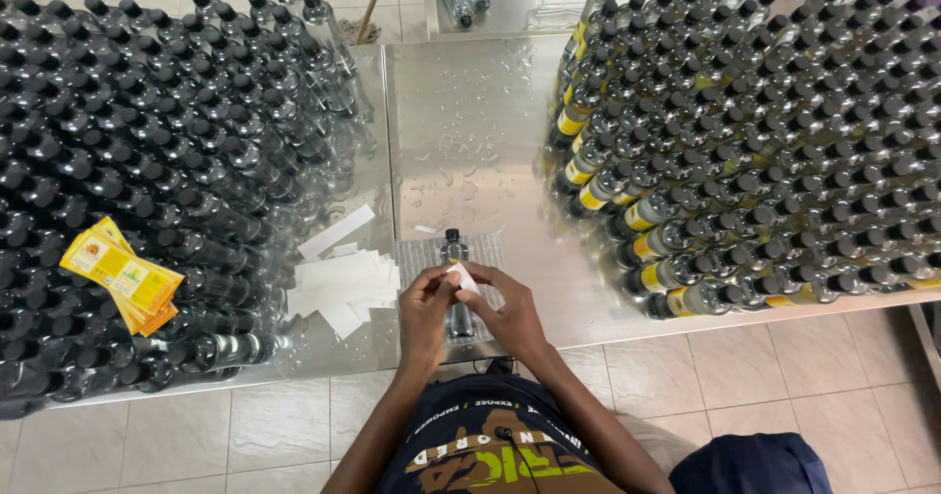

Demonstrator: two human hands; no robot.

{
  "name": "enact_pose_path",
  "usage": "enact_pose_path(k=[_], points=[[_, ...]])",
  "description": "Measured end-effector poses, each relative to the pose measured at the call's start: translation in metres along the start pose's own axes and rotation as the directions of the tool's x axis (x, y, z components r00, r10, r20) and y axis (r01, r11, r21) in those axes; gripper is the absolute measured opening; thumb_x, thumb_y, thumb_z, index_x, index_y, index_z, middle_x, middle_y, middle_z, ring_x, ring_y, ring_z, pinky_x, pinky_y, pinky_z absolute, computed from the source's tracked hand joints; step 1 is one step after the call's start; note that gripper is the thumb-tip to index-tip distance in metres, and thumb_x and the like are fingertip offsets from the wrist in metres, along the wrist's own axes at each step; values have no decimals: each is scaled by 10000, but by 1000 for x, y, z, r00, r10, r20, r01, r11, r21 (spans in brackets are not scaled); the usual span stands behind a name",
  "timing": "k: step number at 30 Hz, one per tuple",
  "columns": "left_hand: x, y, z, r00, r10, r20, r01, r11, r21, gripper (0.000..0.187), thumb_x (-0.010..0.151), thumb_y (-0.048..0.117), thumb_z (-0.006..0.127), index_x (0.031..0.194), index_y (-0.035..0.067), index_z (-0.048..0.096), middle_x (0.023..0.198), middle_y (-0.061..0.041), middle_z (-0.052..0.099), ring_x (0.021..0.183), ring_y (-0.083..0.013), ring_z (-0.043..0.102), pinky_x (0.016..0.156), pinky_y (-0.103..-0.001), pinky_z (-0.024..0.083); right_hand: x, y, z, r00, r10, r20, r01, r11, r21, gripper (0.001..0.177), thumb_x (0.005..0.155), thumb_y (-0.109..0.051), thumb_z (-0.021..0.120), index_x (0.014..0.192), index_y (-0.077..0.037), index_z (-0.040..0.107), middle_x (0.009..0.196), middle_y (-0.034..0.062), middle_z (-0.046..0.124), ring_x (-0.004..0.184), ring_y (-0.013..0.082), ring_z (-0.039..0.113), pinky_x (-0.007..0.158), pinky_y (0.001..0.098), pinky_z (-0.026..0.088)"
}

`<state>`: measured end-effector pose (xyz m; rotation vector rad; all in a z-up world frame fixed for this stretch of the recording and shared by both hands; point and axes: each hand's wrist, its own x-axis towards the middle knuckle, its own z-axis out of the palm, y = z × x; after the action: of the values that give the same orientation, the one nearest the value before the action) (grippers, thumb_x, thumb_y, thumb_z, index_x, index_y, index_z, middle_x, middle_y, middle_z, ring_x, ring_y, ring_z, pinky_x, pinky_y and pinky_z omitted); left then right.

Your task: The person labels bottles by hand. The person takes a bottle, peels the backing off a label, applies the label to the bottle, and places the labeled bottle onto a stack on the table.

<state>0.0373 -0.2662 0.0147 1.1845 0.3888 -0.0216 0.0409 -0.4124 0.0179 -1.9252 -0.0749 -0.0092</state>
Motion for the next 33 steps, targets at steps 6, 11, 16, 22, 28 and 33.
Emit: enact_pose_path(k=[6,11,16,22,28,33], points=[[-1,-8,-16,994,12,105,-22,995,95,316,1025,225,804,1222,-21,815,896,-165,758,929,-212,774,897,-427,663,-3,19,11,996,82,-44,-76,989,129,339,1084,-338,705,1297,-87,786,1159,173,841,1192,332,778,1033,467,591],[-3,-3,-24,992,65,109,-84,979,184,302,1031,202,789,1253,-1,817,964,-163,787,951,-224,788,890,-428,647,-7,1,15,975,29,-219,-58,990,-130,185,1089,-299,680,1078,-157,798,901,123,838,950,300,837,904,426,634],[6,7,-42,987,145,-68,-140,987,83,326,1076,134,677,1365,-11,715,1120,-157,713,1086,-231,686,1002,-462,601,-8,25,7,953,184,-242,-179,983,39,149,1052,-187,675,1007,-102,789,857,129,832,905,230,784,947,447,605],[17,24,-54,967,229,-108,-223,973,66,387,1118,187,622,1468,25,651,1207,-114,651,1071,-175,664,959,-414,624,-13,13,-12,968,251,3,-248,958,144,196,1053,-197,710,1156,-62,806,1060,184,856,1051,294,802,1026,500,579],[14,13,-58,976,195,102,-212,954,211,515,1071,213,701,1557,70,610,1171,-193,683,1061,-287,712,962,-469,618,10,-29,-20,988,145,-59,-138,984,109,255,1057,-254,744,1206,-62,821,1059,177,833,1033,284,799,1010,477,602],[16,2,-57,948,241,210,-291,923,253,476,1036,181,771,1488,61,684,1103,-170,770,1078,-251,758,959,-442,613,17,-30,-11,985,127,115,-144,976,164,196,987,-100,798,1155,-6,833,946,179,813,854,241,774,908,444,632]])
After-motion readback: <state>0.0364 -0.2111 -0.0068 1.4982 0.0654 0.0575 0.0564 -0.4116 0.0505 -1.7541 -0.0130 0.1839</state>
